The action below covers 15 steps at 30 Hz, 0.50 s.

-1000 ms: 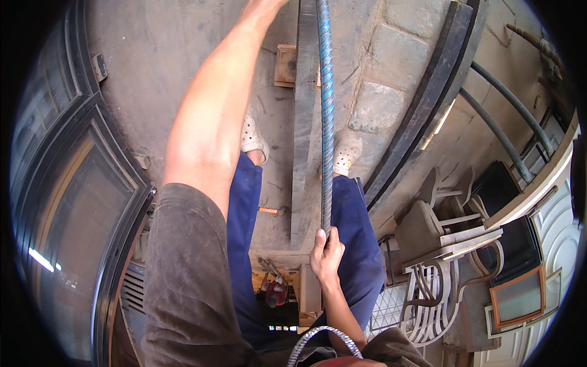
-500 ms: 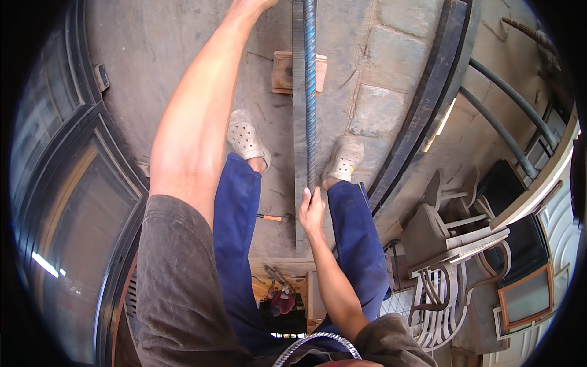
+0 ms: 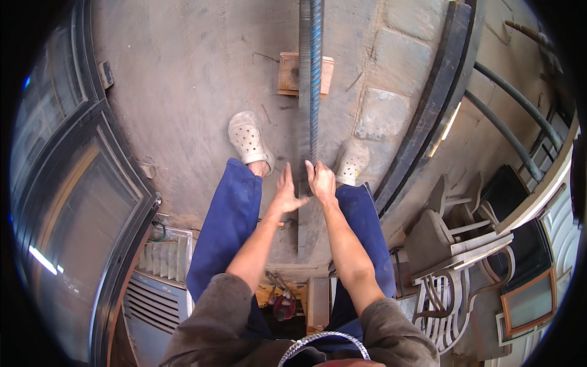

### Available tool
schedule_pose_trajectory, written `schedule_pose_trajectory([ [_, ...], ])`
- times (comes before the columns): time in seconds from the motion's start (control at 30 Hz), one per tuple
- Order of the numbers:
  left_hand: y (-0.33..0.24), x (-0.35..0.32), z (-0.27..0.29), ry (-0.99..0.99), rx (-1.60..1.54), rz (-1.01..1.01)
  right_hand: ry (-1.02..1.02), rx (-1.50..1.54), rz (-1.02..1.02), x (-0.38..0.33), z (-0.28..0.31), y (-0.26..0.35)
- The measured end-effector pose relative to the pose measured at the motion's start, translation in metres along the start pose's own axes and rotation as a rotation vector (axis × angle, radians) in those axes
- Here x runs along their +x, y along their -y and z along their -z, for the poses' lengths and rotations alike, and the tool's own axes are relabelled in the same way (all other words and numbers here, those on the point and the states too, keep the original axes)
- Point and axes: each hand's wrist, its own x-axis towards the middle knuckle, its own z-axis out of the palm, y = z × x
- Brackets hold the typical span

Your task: The person bends a long metal rod by hand, using their legs and body weight to apply force. They repeatedly reposition the rod and adjust their stance to achieve the desired curvature.

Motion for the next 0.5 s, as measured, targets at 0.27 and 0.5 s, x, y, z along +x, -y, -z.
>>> schedule_pose_trajectory([
  [0.27,-0.001,0.036,-0.060,-0.389,-0.249,0.220,0.003,0.010,-0.094,0.016,-0.012,0.027],
  [0.5,-0.014,-0.022,-0.055,-0.462,-0.091,0.082,-0.183,0.493,0.294,0.047,0.023,0.074],
])
